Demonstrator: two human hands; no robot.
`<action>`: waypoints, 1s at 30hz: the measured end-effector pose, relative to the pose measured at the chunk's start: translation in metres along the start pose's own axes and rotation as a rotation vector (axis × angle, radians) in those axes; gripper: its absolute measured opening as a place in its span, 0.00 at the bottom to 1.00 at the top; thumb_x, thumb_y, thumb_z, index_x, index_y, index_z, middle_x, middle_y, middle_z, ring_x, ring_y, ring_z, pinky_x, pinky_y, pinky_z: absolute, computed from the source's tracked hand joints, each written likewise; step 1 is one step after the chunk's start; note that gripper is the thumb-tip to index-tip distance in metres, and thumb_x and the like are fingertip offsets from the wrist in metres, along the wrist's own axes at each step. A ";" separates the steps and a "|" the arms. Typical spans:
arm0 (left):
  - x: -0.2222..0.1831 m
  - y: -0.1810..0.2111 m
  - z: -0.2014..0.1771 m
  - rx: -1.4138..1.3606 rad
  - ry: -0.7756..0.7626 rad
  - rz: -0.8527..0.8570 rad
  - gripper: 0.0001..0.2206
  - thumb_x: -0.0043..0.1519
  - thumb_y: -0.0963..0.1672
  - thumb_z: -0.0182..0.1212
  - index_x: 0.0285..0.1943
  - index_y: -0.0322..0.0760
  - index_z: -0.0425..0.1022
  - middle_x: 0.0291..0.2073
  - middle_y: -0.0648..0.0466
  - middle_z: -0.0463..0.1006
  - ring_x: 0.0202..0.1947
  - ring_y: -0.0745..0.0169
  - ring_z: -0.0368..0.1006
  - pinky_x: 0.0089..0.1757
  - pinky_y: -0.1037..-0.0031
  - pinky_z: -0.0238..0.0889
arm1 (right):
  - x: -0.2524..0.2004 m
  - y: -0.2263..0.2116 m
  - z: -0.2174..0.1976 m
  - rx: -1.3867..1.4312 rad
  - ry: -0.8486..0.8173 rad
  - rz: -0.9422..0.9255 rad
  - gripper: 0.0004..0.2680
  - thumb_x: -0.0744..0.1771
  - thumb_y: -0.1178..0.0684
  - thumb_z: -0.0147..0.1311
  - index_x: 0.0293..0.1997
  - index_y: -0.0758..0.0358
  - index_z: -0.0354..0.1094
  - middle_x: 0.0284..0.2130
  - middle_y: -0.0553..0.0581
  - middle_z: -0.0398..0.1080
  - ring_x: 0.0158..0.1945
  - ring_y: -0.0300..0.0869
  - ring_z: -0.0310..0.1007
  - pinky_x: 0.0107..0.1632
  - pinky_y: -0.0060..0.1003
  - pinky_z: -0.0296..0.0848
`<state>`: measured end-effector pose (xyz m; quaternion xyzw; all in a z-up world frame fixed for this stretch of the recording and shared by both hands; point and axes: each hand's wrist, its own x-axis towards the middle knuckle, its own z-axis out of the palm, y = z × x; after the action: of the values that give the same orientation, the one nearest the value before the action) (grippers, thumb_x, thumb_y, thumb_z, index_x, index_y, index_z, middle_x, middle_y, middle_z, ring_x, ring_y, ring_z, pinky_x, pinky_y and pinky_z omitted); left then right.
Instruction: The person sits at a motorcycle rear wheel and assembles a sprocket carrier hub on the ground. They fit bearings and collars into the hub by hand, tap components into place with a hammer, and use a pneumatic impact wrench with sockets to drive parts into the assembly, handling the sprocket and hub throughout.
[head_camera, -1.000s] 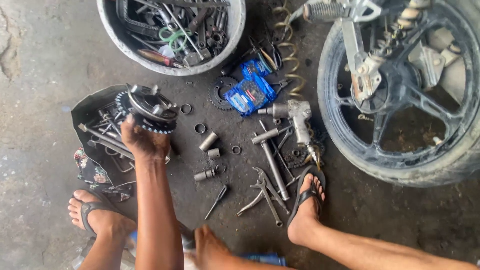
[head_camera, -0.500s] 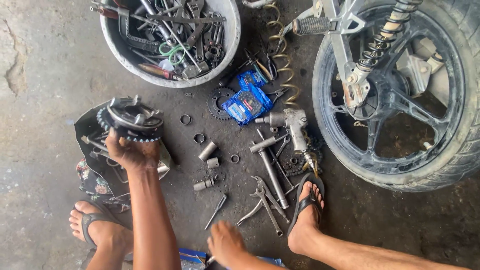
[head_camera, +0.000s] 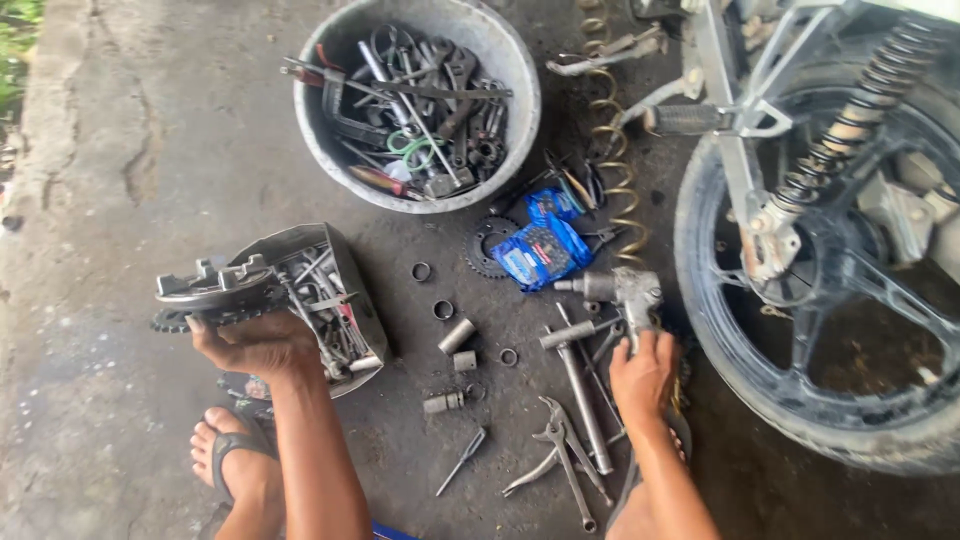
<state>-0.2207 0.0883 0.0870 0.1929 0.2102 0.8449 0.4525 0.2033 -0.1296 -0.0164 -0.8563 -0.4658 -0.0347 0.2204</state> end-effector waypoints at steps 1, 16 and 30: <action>0.003 0.003 -0.001 0.000 0.000 0.012 0.31 0.61 0.54 0.64 0.69 0.36 0.67 0.60 0.50 0.74 0.61 0.54 0.71 0.62 0.59 0.66 | 0.007 -0.003 -0.009 0.008 0.000 -0.009 0.11 0.67 0.52 0.57 0.51 0.65 0.68 0.47 0.65 0.65 0.54 0.61 0.65 0.55 0.57 0.68; 0.016 0.060 0.025 0.134 0.068 0.274 0.34 0.62 0.55 0.64 0.71 0.31 0.65 0.54 0.45 0.74 0.53 0.50 0.71 0.53 0.56 0.66 | -0.023 -0.220 0.038 0.577 -0.365 -0.142 0.07 0.64 0.54 0.58 0.42 0.66 0.73 0.38 0.67 0.74 0.42 0.59 0.76 0.45 0.51 0.73; -0.003 0.057 -0.092 -0.254 0.058 -0.221 0.25 0.59 0.51 0.65 0.61 0.33 0.73 0.53 0.50 0.78 0.57 0.49 0.74 0.63 0.51 0.64 | -0.092 -0.380 0.237 0.333 -0.860 -0.335 0.11 0.63 0.52 0.64 0.42 0.68 0.70 0.40 0.70 0.75 0.47 0.63 0.76 0.50 0.53 0.74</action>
<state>-0.3057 0.0407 0.0394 0.0856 0.1346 0.8149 0.5572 -0.1924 0.0734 -0.1225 -0.6593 -0.6452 0.3622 0.1334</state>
